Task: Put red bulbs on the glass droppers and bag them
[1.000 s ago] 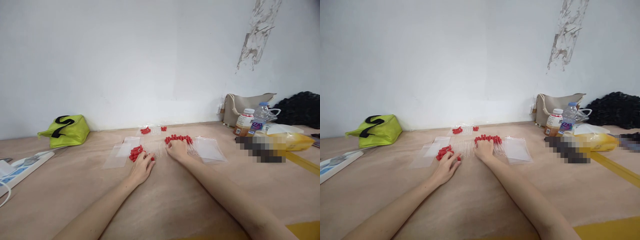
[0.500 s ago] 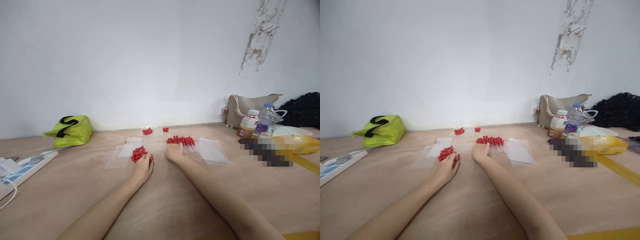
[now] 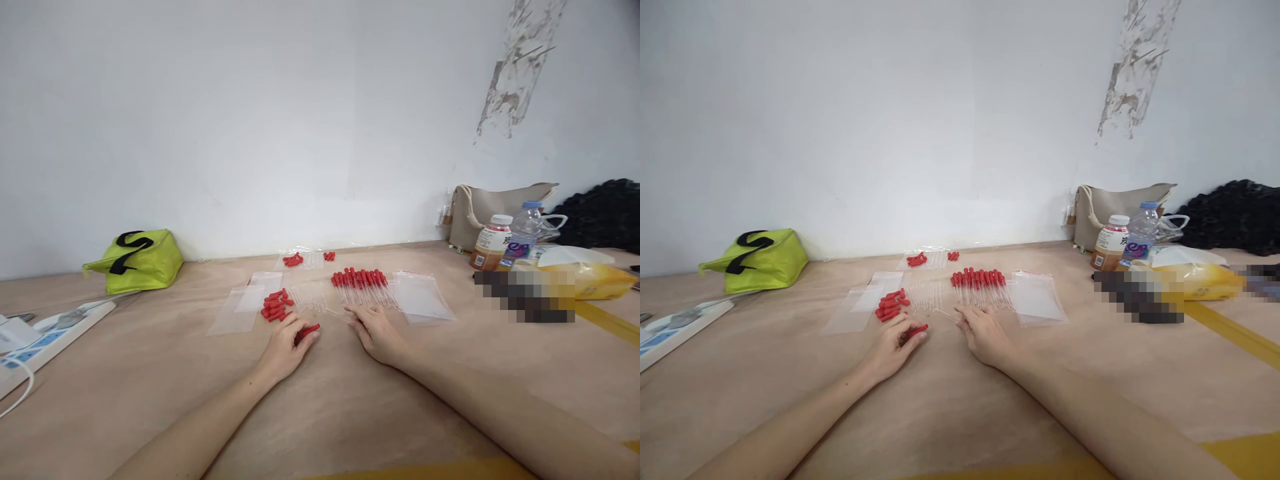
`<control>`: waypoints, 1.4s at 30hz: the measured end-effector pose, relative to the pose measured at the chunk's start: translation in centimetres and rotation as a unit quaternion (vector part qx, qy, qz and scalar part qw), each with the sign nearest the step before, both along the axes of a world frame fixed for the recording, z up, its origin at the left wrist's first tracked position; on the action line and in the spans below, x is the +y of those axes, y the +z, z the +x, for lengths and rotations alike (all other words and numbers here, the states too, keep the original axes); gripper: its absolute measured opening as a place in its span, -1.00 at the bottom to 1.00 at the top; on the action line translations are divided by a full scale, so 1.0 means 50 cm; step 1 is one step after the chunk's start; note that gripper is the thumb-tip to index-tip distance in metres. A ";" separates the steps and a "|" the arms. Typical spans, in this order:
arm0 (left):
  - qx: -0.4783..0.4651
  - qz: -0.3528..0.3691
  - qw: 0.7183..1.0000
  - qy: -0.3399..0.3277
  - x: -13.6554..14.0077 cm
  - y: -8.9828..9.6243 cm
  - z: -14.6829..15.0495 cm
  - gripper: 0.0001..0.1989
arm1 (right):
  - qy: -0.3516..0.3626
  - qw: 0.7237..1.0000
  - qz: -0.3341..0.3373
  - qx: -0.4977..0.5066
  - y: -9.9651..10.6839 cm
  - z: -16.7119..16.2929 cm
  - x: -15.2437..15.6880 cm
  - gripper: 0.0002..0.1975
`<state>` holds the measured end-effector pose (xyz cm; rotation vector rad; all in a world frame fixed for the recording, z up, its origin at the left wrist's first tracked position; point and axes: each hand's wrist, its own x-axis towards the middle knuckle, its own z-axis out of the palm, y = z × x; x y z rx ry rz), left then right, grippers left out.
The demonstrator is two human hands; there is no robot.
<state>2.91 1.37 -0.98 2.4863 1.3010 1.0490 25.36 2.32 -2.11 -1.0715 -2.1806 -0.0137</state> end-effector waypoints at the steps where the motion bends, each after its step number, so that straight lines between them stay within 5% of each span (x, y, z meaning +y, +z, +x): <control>1: 0.000 -0.005 1.000 0.000 0.001 0.000 0.000 -0.83 | 0.010 1.000 0.005 0.006 -0.001 -0.001 -0.001 -0.75; 24: -0.019 -0.029 0.999 -0.026 0.003 0.006 -0.002 -0.86 | 0.069 0.997 -0.023 -0.020 0.017 -0.015 -0.016 -0.74; 35: -0.028 -0.075 0.991 -0.104 -0.001 0.013 -0.012 -0.81 | 0.101 0.992 -0.061 -0.036 0.021 -0.009 0.003 -0.75; 42: 0.031 -0.067 0.993 -0.096 -0.008 0.014 -0.011 -0.78 | 0.058 0.994 -0.011 -0.087 0.021 -0.013 -0.003 -0.76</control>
